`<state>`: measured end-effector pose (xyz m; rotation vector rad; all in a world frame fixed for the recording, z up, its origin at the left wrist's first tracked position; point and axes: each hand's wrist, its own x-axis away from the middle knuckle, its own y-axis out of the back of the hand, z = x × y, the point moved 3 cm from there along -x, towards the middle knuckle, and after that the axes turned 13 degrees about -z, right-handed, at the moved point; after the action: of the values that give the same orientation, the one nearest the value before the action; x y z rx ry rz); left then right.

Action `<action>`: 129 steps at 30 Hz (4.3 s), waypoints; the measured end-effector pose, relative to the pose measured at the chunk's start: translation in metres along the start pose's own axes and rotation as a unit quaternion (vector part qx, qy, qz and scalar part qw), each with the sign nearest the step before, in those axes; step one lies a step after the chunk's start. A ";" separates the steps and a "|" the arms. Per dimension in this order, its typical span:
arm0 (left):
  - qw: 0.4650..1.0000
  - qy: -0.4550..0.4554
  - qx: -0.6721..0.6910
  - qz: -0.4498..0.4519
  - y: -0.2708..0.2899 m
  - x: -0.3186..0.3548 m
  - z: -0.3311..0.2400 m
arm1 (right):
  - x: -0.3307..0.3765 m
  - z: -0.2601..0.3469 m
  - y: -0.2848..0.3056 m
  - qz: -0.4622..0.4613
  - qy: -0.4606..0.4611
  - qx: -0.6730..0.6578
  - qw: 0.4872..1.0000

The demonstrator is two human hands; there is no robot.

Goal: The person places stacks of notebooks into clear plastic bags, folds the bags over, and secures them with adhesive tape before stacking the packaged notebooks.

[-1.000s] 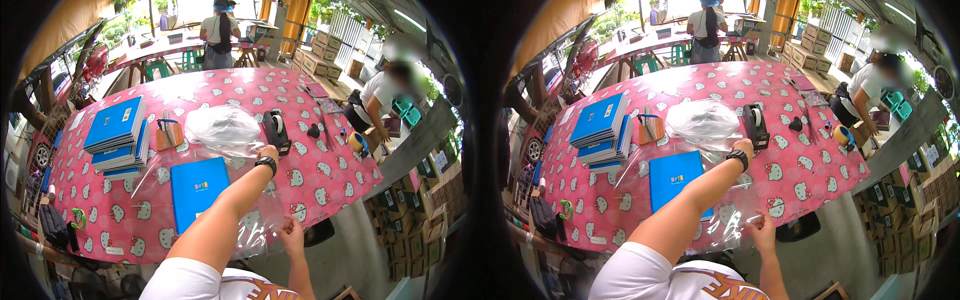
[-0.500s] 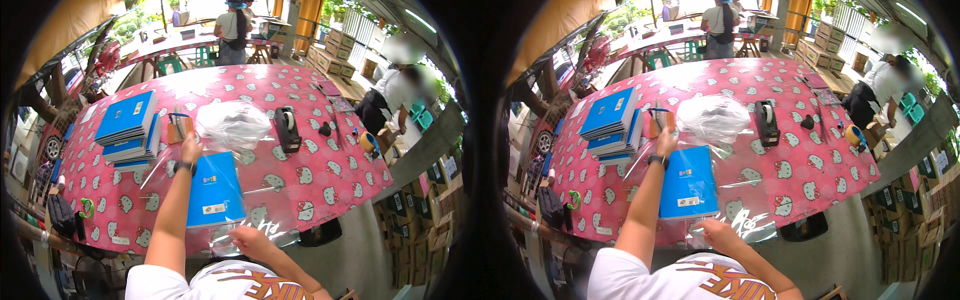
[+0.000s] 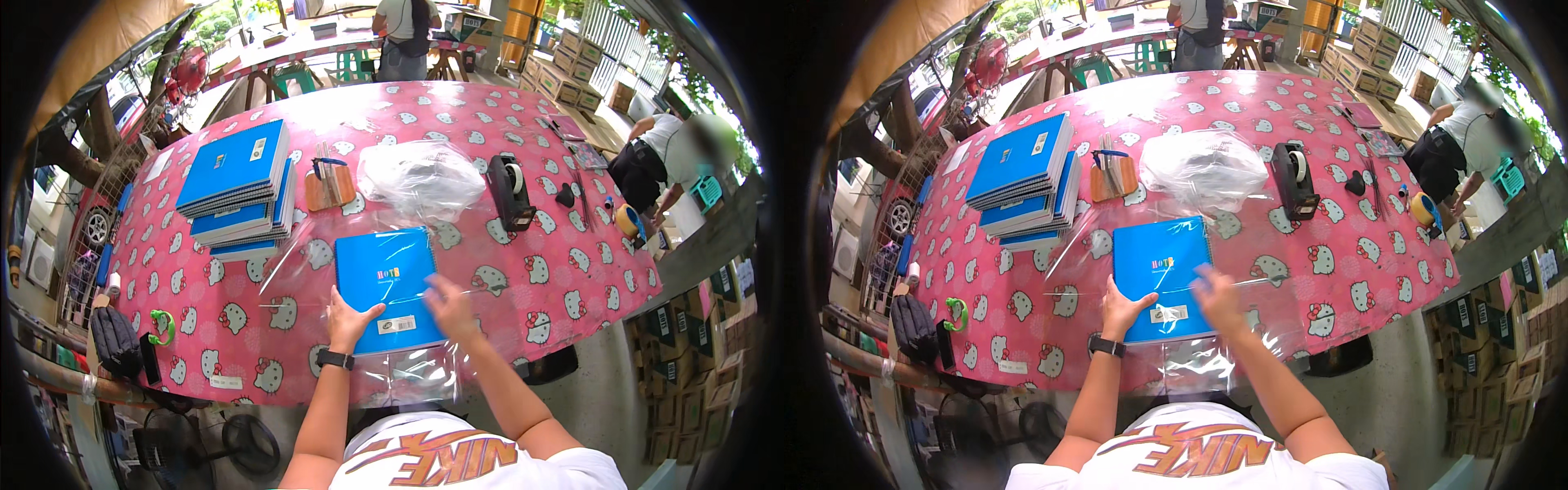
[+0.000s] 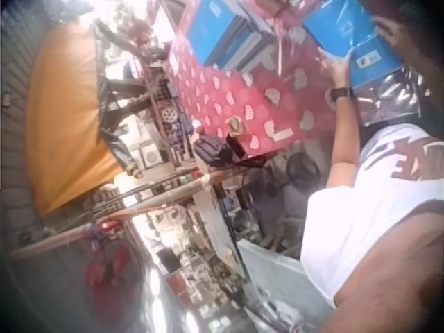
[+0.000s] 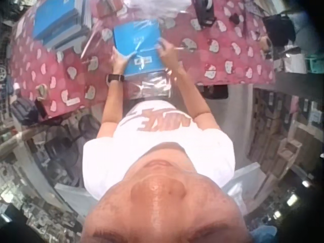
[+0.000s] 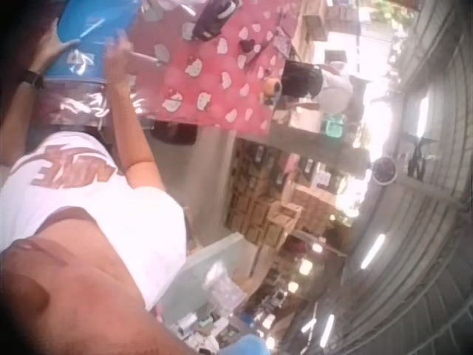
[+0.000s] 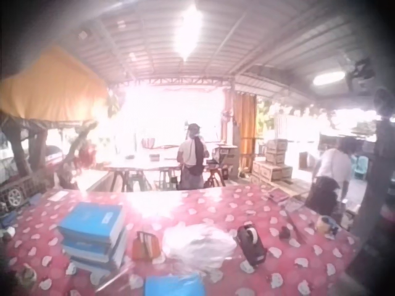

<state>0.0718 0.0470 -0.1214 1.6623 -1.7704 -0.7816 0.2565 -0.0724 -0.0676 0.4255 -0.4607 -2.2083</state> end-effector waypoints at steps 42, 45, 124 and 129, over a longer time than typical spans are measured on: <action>0.949 0.029 0.313 0.031 -0.014 -0.046 0.072 | 0.003 -0.017 -0.053 -0.102 -0.104 0.229 0.962; 0.942 -0.137 0.296 -0.079 0.003 -0.090 0.058 | 0.003 -0.012 -0.054 -0.122 -0.065 0.274 0.952; 0.999 -0.045 -0.017 0.021 0.074 -0.164 0.160 | 0.022 -0.013 -0.104 -0.113 0.091 0.404 0.903; 0.957 -0.205 -0.090 -0.185 0.074 -0.150 0.163 | 0.021 -0.012 -0.105 -0.121 0.099 0.396 0.905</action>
<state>-0.0913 0.2047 -0.1769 1.8242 -1.5954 -1.5038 0.1796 -0.0286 -0.1297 1.1745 -1.2519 -2.0895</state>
